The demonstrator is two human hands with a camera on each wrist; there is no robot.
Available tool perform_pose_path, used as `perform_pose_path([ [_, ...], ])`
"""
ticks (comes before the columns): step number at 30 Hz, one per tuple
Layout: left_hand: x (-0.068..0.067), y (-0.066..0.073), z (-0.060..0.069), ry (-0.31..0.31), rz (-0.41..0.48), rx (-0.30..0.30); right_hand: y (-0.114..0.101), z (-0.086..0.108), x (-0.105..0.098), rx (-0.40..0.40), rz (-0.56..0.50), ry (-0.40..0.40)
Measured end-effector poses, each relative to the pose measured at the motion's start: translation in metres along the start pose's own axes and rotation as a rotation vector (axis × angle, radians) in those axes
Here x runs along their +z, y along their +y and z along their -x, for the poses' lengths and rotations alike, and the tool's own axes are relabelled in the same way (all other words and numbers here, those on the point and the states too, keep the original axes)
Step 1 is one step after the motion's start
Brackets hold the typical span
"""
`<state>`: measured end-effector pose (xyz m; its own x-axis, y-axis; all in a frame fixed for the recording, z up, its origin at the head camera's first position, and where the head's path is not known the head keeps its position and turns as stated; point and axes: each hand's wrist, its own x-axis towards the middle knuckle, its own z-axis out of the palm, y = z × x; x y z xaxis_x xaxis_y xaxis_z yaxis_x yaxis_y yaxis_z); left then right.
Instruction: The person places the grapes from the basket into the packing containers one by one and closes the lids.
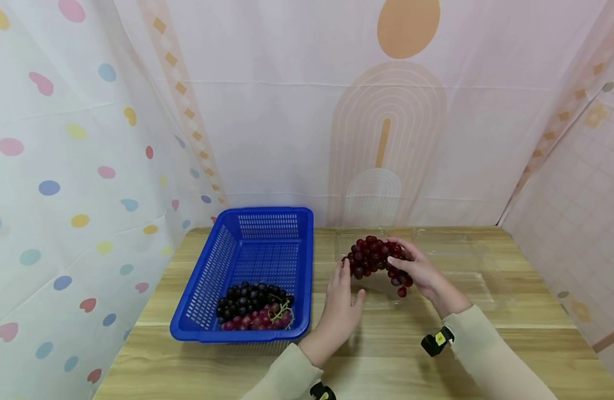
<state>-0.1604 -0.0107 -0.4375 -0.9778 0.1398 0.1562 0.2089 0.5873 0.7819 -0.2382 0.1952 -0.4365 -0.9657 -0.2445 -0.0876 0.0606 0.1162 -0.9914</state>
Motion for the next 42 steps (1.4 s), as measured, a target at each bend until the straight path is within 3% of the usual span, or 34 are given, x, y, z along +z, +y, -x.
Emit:
perform_pose_path([
  [6,0.015,-0.012,-0.002,0.104,0.088,-0.104,0.004,0.0,0.002,0.017,0.007,0.009],
  [14,0.025,-0.028,-0.005,0.179,0.278,-0.237,0.005,0.001,0.001,0.028,0.022,-0.011],
  [22,0.032,-0.039,-0.011,0.254,0.465,-0.308,0.004,0.003,0.003,0.021,0.03,-0.001],
  [25,0.034,-0.041,-0.013,0.259,0.507,-0.33,0.005,0.002,0.005,0.01,0.033,-0.011],
  [32,0.036,-0.048,-0.015,0.255,0.482,-0.356,0.006,0.001,0.009,-0.012,0.07,-0.026],
  [42,0.035,-0.047,-0.014,0.244,0.577,-0.38,0.013,-0.001,0.01,0.008,0.134,-0.005],
])
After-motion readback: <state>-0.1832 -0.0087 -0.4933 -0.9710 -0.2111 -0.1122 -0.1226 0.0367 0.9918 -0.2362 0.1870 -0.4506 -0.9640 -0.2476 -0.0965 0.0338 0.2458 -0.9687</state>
